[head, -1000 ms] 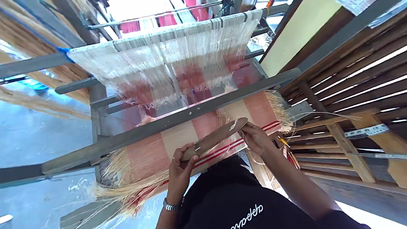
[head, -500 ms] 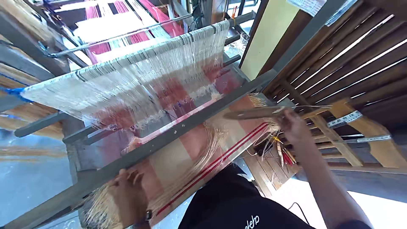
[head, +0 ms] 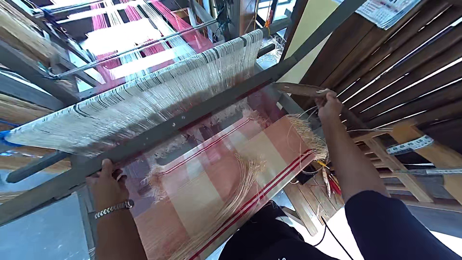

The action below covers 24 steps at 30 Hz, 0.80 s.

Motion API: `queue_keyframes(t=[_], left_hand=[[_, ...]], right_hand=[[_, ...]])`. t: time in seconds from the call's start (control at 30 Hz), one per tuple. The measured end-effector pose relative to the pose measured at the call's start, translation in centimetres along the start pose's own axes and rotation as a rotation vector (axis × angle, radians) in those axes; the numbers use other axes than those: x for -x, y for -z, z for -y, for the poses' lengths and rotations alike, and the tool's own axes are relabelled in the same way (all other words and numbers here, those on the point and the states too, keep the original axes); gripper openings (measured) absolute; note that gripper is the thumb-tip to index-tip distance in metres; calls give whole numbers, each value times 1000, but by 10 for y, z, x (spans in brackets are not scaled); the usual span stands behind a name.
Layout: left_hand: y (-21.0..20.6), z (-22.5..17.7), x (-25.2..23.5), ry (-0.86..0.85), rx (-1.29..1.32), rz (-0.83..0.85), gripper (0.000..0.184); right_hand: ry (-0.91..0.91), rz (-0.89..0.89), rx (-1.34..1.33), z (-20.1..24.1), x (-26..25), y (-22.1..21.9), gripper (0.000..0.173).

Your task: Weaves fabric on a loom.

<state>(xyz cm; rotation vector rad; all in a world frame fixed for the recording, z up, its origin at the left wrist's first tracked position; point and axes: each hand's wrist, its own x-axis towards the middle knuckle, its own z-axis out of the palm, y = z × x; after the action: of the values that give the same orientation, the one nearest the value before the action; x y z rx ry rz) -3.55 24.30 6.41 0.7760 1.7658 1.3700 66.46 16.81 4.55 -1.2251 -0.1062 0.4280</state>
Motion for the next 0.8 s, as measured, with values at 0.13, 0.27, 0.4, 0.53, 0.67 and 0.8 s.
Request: queue_keyframes(t=[0.13,0.27,0.4,0.53,0.67,0.8], left_hand=[[6,-5,9,-29,-167,-119,71],[22,-18,13,-105,-414,-135,74],[50,-13,-2,-70,-581,-170,71],[61,1,-8,47,-493,-170,99],[66,4,-7,291,-248,-8,95],[63,11,-13,296,-147,67,95]], right_hand=[[-87,30,1,-26,-15,-33,28],[-173,152,-44,-51,-21,-48,22],[-259,343,61,-80,-24,-65,24],[-88,772,661,-96,23,-109,50],[181,940,1136,-67,37,-125,65],[455,825,1126,-42,78,-118,55]])
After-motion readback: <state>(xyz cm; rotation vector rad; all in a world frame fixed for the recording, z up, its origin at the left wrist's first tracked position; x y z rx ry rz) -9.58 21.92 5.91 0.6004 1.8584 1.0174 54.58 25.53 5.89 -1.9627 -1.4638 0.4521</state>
